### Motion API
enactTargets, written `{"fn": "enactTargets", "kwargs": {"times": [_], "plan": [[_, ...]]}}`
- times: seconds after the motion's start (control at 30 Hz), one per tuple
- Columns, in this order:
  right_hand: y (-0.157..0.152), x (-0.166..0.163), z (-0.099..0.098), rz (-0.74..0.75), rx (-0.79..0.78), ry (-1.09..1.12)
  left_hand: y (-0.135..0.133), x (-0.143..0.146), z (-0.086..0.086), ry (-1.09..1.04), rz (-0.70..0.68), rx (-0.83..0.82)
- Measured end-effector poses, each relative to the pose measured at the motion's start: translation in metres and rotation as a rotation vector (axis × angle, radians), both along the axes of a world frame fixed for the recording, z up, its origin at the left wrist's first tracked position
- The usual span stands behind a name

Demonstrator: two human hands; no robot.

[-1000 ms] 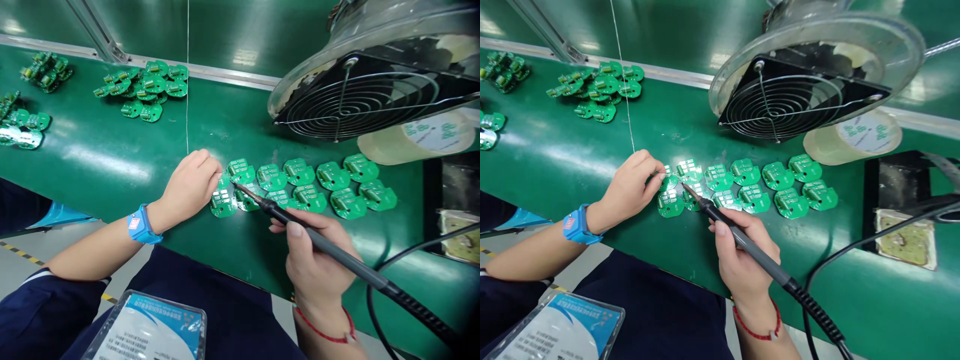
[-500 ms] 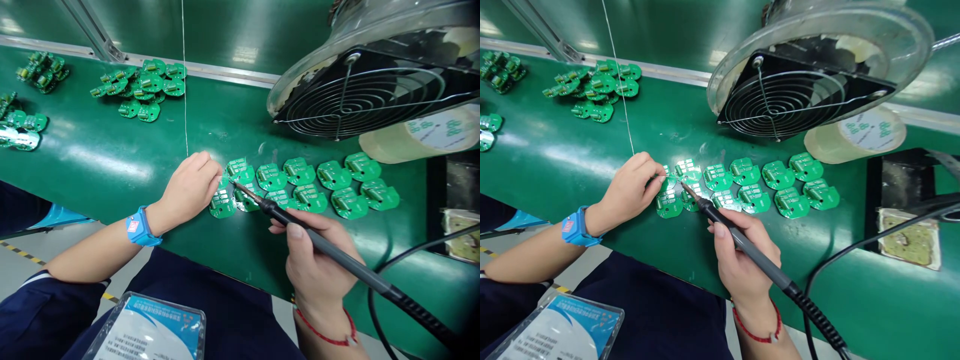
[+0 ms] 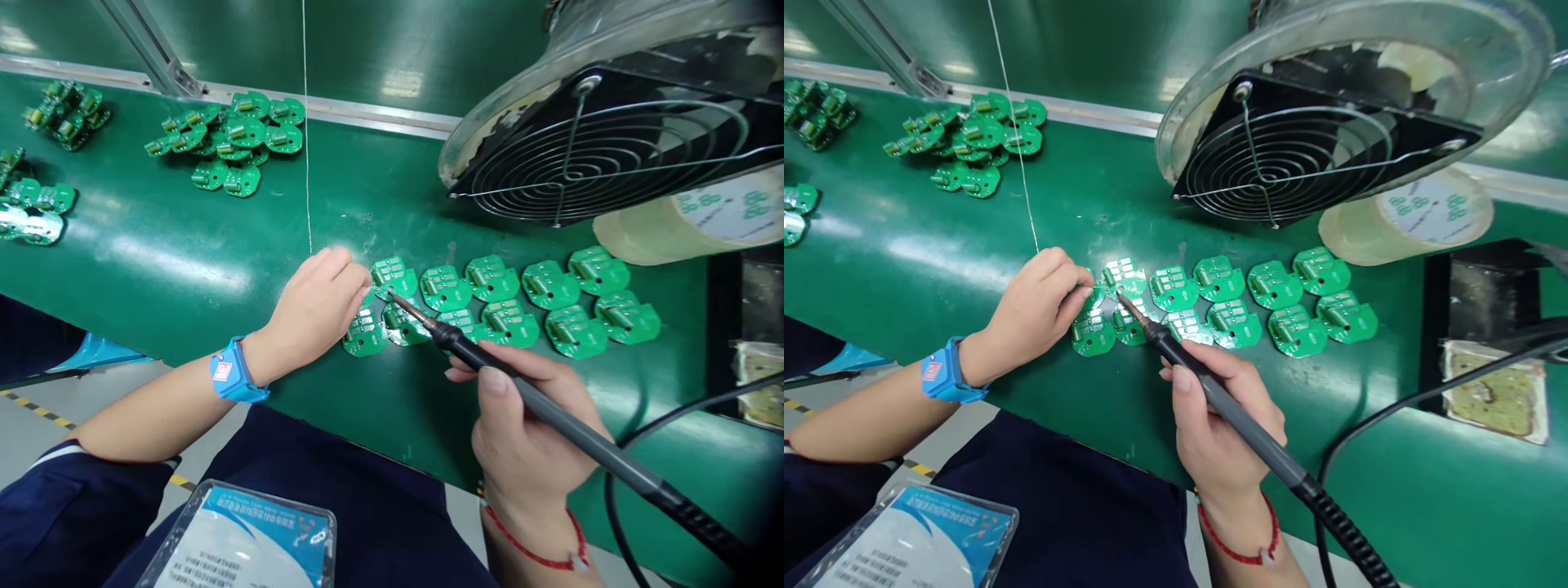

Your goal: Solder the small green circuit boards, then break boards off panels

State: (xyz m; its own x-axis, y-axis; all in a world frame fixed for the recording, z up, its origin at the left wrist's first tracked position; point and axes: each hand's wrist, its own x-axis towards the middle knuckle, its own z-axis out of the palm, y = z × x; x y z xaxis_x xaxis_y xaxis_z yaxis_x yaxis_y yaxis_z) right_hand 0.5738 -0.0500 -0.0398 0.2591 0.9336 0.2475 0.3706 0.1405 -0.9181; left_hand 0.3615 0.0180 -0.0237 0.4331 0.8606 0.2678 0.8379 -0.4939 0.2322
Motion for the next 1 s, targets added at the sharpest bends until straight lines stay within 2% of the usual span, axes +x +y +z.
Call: {"fn": "enactTargets", "kwargs": {"times": [0.37,0.53,0.67,0.8,0.9,1.0], "plan": [[0.000,0.002,-0.001,0.042,-0.073,-0.044,0.001,0.004,-0.006,0.118,-0.016,0.048],[0.000,0.000,0.000,0.023,-0.045,-0.054,0.000,0.006,-0.011,0.138,-0.040,0.054],[0.000,0.000,0.000,0.020,0.017,-0.062,0.001,0.004,-0.009,0.084,-0.034,0.076],[0.000,0.002,-0.002,0.015,0.066,-0.049,-0.004,-0.001,0.000,-0.080,-0.022,0.071],[-0.001,0.002,-0.002,0.034,0.073,-0.036,-0.014,0.000,0.005,-0.183,-0.140,-0.058],[0.000,-0.001,-0.001,0.107,0.061,0.005,-0.024,0.008,0.006,-0.164,-0.302,-0.108]]}}
